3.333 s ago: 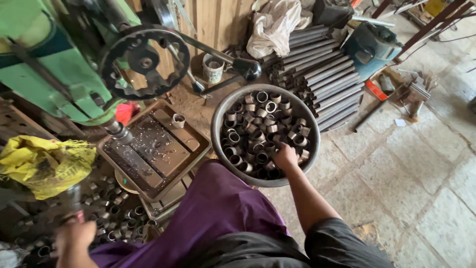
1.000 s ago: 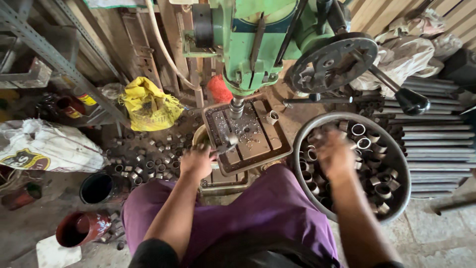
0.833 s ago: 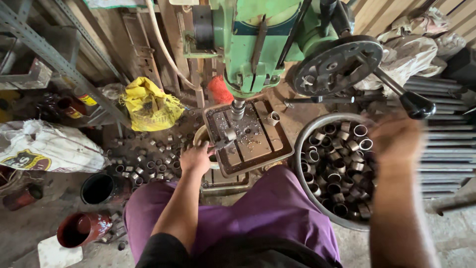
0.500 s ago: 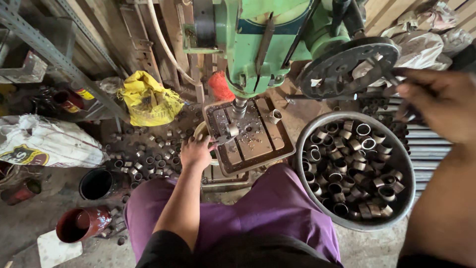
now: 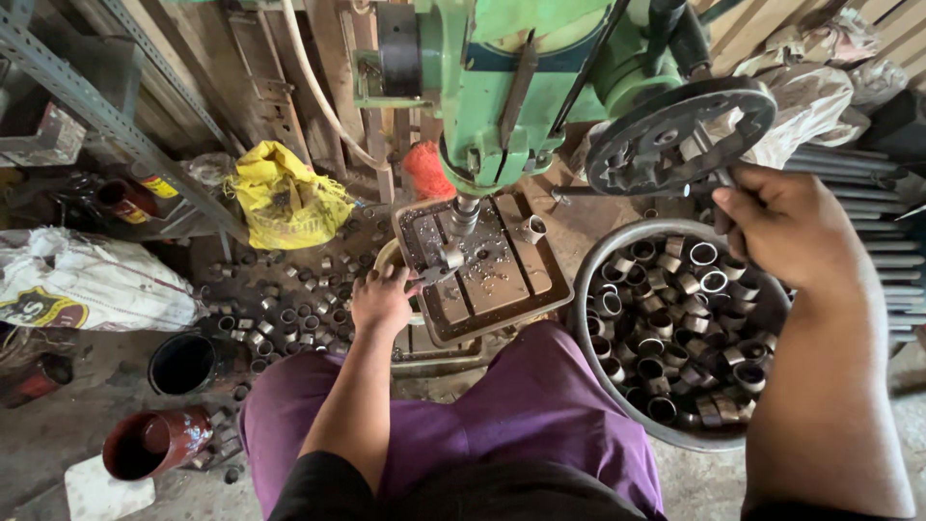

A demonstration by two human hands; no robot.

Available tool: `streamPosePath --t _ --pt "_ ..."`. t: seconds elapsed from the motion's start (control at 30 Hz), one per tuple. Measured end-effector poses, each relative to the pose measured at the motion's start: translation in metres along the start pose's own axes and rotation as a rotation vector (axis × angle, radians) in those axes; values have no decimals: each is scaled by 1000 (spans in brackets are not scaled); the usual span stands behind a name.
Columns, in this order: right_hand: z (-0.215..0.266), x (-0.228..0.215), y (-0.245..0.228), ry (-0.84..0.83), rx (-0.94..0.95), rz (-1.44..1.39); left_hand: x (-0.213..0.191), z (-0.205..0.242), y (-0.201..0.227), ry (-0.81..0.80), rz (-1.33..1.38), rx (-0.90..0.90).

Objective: The person operates a drill press to machine small metal cylindrical parts. They pick up a part from a large metal basin, place it on the drill press table, and use the handwheel to lower the drill bit into the part. After drilling, the person removes the part and places it into a tray on the table.

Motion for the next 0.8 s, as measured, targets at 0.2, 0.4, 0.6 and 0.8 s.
streamPosePath --t 0.2,0.4,0.6,0.8 --pt "-2 17 12 62 -9 -169 4 1 1 32 37 5" --pt "-2 54 25 124 -150 -397 4 2 -1 44 31 13" --pt "0 13 7 21 -71 -229 11 -1 -4 -20 -47 28" --pt "-7 46 24 223 -216 -156 5 1 -2 -8 -7 10"
Point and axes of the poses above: each hand's wrist, its own z-axis away from the middle knuckle, its own x-axis out of the palm, y = z × x, the point moved 4 cm from there along -z, towards the middle knuckle, and after that the axes turned 7 degrees about y, right-handed, at the moved point
